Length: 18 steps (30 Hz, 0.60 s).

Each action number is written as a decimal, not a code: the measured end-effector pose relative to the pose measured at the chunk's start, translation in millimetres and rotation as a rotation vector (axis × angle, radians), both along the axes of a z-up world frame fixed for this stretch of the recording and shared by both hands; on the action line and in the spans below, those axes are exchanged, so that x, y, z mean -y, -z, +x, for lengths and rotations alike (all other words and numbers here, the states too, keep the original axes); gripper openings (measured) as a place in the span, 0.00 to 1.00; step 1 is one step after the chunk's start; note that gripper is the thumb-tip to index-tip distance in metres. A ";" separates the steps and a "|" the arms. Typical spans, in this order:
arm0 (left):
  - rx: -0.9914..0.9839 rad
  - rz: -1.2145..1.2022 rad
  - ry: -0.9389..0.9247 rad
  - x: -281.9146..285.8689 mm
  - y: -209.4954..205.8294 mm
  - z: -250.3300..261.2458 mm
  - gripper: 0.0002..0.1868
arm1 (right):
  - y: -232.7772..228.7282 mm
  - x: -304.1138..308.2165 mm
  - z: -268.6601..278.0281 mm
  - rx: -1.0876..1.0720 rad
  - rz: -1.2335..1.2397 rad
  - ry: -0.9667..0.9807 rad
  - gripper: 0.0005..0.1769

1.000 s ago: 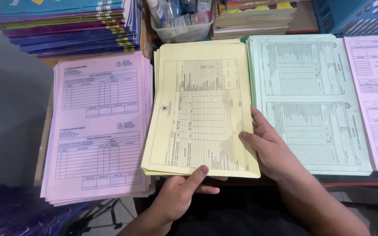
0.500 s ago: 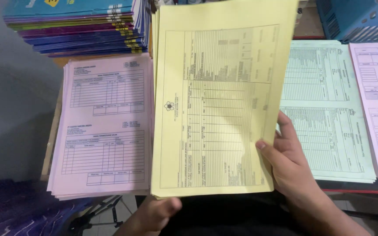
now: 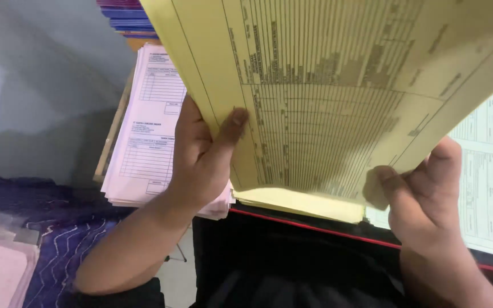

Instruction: Sorting and organizing stacks of colored forms on a desk

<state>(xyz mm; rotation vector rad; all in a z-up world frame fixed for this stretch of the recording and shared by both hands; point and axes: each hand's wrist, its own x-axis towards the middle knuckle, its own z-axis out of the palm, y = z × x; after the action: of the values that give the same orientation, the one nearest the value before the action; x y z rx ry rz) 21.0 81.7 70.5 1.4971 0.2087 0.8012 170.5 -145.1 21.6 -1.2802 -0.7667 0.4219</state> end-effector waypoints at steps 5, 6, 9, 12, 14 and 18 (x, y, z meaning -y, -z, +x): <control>-0.020 0.112 -0.035 7.9 -7.2 13.6 0.31 | -8.3 -15.2 15.4 0.341 0.090 0.021 0.34; -0.021 0.215 -0.048 8.1 -3.7 16.4 0.24 | -6.8 -17.0 14.9 0.393 0.078 0.068 0.31; 0.003 0.286 -0.039 15.2 -7.3 19.9 0.17 | -9.0 -19.3 12.7 0.514 0.065 0.158 0.27; 0.048 0.234 -0.033 23.2 -16.2 15.3 0.20 | -13.4 -13.9 10.1 0.533 0.081 0.221 0.29; 0.068 0.214 -0.050 23.0 -20.7 14.1 0.24 | -17.6 -13.1 9.3 0.483 0.097 0.240 0.31; -0.084 0.327 -0.091 16.3 -15.2 19.7 0.22 | -15.7 -13.3 12.3 0.427 0.100 0.167 0.34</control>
<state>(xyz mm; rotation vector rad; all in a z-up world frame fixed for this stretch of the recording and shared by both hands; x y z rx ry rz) 40.7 65.4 85.7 1.8418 0.2176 0.8761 182.8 -131.8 37.3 -1.3449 -1.0139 -0.0295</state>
